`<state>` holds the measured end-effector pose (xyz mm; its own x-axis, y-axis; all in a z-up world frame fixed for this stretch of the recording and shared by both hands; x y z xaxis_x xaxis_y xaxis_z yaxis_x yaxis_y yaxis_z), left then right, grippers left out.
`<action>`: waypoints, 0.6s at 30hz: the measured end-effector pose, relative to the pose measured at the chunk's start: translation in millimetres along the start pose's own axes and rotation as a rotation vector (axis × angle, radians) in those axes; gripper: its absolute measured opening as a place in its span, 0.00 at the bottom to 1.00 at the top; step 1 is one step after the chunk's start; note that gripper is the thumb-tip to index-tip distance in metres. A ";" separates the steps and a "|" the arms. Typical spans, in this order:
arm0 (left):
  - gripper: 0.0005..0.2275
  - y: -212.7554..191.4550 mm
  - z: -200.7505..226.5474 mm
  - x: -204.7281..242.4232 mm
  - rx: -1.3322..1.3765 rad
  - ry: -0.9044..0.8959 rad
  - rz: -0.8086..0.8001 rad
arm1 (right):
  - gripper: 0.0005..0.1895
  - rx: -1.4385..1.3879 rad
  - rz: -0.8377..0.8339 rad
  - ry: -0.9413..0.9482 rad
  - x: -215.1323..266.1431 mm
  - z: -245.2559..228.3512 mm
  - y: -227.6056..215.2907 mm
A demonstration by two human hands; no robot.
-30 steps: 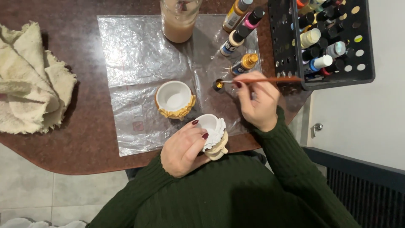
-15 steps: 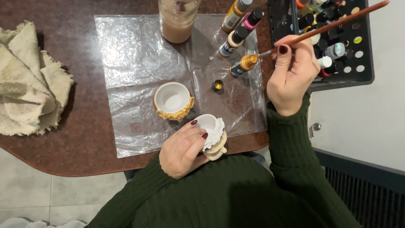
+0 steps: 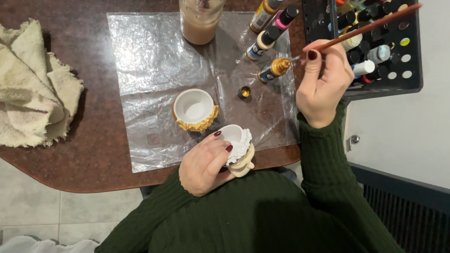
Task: Painting gold details onto small white and clay-colored figurines using a fine-tipped brush.
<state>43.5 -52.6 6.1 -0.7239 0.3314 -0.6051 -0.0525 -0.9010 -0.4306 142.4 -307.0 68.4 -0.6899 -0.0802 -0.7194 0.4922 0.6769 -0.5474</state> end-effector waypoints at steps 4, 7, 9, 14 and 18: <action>0.30 3.1 -1.8 2.9 -0.007 -0.026 0.014 | 0.08 -0.102 0.064 0.027 13.5 9.6 -6.5; 0.33 -0.6 -2.8 1.3 0.015 -0.052 0.027 | 0.04 -0.390 0.296 0.083 26.0 3.3 -13.3; 0.35 -4.0 -1.4 -1.1 0.060 -0.072 0.044 | 0.03 -0.650 0.476 0.050 37.7 -14.1 -17.0; 0.32 -7.4 1.1 -4.2 0.092 -0.075 0.036 | 0.05 -0.803 0.402 -0.085 73.0 -47.7 -4.7; 0.22 -3.5 2.1 10.9 0.051 0.060 -0.016 | 0.07 -1.001 0.393 0.087 72.0 -61.3 -0.2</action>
<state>34.3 -46.4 2.4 -0.6802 0.3611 -0.6379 -0.0999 -0.9078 -0.4074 60.0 -268.1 42.9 -0.6331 0.2988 -0.7141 0.0570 0.9380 0.3419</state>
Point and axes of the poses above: each hand's wrist, its own x-axis away from the middle knuckle, its own y-axis out of the palm, z = x × y, the point moved 5 cm from there along -x, towards the middle knuckle, and after that the axes turned 11 degrees about -y, right-handed, at the moved point
